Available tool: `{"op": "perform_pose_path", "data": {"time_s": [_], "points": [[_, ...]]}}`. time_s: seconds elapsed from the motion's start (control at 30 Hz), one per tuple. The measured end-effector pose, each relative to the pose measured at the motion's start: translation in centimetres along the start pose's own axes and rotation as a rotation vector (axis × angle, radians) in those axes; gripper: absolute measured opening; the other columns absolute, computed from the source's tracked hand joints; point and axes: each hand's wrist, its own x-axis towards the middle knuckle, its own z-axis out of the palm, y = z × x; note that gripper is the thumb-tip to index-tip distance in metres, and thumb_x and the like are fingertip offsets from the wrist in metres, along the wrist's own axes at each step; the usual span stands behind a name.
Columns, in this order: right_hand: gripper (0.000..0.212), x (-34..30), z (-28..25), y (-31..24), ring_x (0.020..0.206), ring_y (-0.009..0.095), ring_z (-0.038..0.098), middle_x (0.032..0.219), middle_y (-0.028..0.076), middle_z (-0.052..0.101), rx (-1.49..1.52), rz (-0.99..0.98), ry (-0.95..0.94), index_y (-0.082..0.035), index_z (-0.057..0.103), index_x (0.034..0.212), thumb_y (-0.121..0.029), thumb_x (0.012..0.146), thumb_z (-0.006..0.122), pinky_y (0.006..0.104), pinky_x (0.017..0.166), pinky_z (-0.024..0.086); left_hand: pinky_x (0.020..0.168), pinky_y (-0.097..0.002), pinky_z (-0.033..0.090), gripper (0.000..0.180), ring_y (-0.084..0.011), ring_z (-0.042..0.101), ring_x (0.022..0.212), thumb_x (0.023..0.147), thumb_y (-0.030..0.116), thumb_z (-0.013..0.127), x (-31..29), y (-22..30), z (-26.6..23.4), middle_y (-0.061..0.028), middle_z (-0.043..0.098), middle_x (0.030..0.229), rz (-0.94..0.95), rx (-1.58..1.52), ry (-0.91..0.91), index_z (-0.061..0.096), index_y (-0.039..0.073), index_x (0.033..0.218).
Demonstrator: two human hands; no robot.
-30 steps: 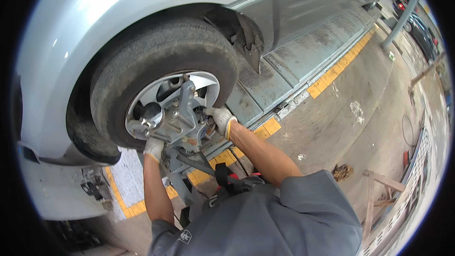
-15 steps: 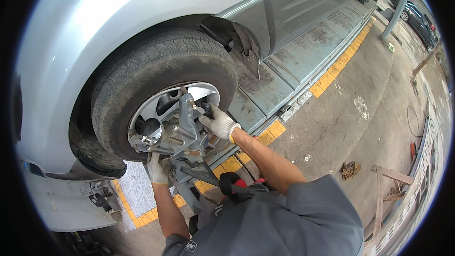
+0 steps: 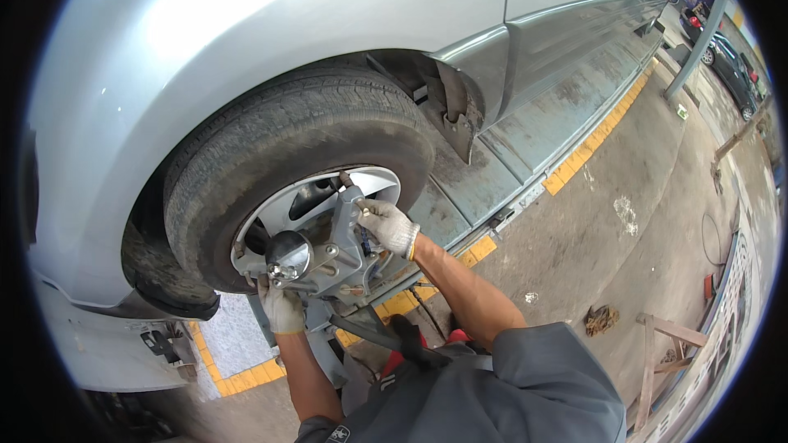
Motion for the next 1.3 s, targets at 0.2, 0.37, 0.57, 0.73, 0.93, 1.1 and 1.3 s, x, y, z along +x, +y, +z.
{"op": "perform_pose_path", "data": {"time_s": [0.2, 0.37, 0.57, 0.73, 0.93, 1.1, 1.3], "points": [[0.013, 0.9, 0.2, -0.4, 0.064, 0.007, 0.054, 0.083, -0.004, 0.061, 0.209, 0.109, 0.100, -0.006, 0.069, 0.117, -0.019, 0.114, 0.067, 0.0272, 0.056, 0.044, 0.107, -0.0369, 0.057, 0.055, -0.0212, 0.067, 0.124, 0.109, 0.011, 0.075, -0.9, 2.5, 1.9, -0.0094, 0.067, 0.142, -0.132, -0.354, 0.090, 0.053, 0.004, 0.159], [0.018, 1.4, -0.7, -0.6, 0.064, 0.009, 0.054, 0.086, 0.000, 0.063, 0.242, 0.217, 0.021, -0.006, 0.065, 0.123, -0.022, 0.119, 0.059, 0.0280, 0.052, 0.045, 0.124, -0.0442, 0.044, 0.045, -0.0269, 0.061, 0.137, 0.114, 0.025, 0.067, 0.0, 5.0, 4.1, -0.0098, 0.062, 0.153, 0.033, 0.036, 0.031, 0.061, 0.005, 0.153], [0.025, 1.5, -1.6, 0.2, 0.068, 0.013, 0.063, 0.093, 0.003, 0.067, 0.379, 0.204, -0.013, -0.005, 0.063, 0.139, -0.015, 0.117, 0.056, 0.0290, 0.052, 0.051, 0.102, -0.0358, 0.060, 0.051, -0.0183, 0.069, 0.115, 0.109, 0.014, 0.076, -0.1, 7.7, 5.6, -0.0086, 0.068, 0.133, -0.160, -0.493, 0.177, 0.057, 0.004, 0.154], [0.029, 1.3, -2.5, 0.0, 0.068, 0.012, 0.064, 0.085, 0.002, 0.066, 0.305, 0.227, 0.015, -0.009, 0.064, 0.137, -0.028, 0.115, 0.065, 0.0275, 0.051, 0.053, 0.099, -0.0344, 0.059, 0.050, -0.0158, 0.068, 0.109, 0.105, 0.012, 0.081, 0.5, 7.2, 5.7, -0.0057, 0.071, 0.123, -0.111, -0.491, 0.170, 0.062, 0.004, 0.150], [0.041, 3.2, -3.3, 0.5, 0.077, 0.007, 0.062, 0.103, 0.003, 0.074, 0.170, 0.082, -0.190, -0.003, 0.068, 0.139, -0.033, 0.111, 0.072, 0.0214, 0.059, 0.044, 0.102, -0.0373, 0.059, 0.055, -0.0172, 0.069, 0.112, 0.104, 0.005, 0.076, 0.5, 4.7, 6.0, -0.0045, 0.070, 0.126, -0.058, -0.648, 0.261, 0.059, 0.003, 0.156], [0.040, 3.7, -4.0, 1.7, 0.085, 0.010, 0.068, 0.111, 0.004, 0.077, 0.303, 0.086, -0.195, -0.002, 0.069, 0.138, -0.033, 0.113, 0.070, 0.0232, 0.064, 0.050, 0.104, -0.0395, 0.060, 0.058, -0.0199, 0.069, 0.116, 0.102, 0.001, 0.075, 0.6, 4.2, 5.3, -0.0077, 0.068, 0.132, -0.108, -0.693, 0.182, 0.057, 0.004, 0.157], [0.046, 3.0, -3.1, -0.5, 0.064, 0.004, 0.052, 0.098, 0.001, 0.077, 0.105, 0.143, -0.226, -0.004, 0.074, 0.132, -0.045, 0.115, 0.063, 0.0212, 0.051, 0.032, 0.107, -0.0434, 0.061, 0.072, -0.0233, 0.071, 0.121, 0.100, 0.000, 0.077, 0.9, 5.4, 5.4, -0.0086, 0.068, 0.140, -0.172, -0.607, 0.200, 0.051, 0.011, 0.166]]}}
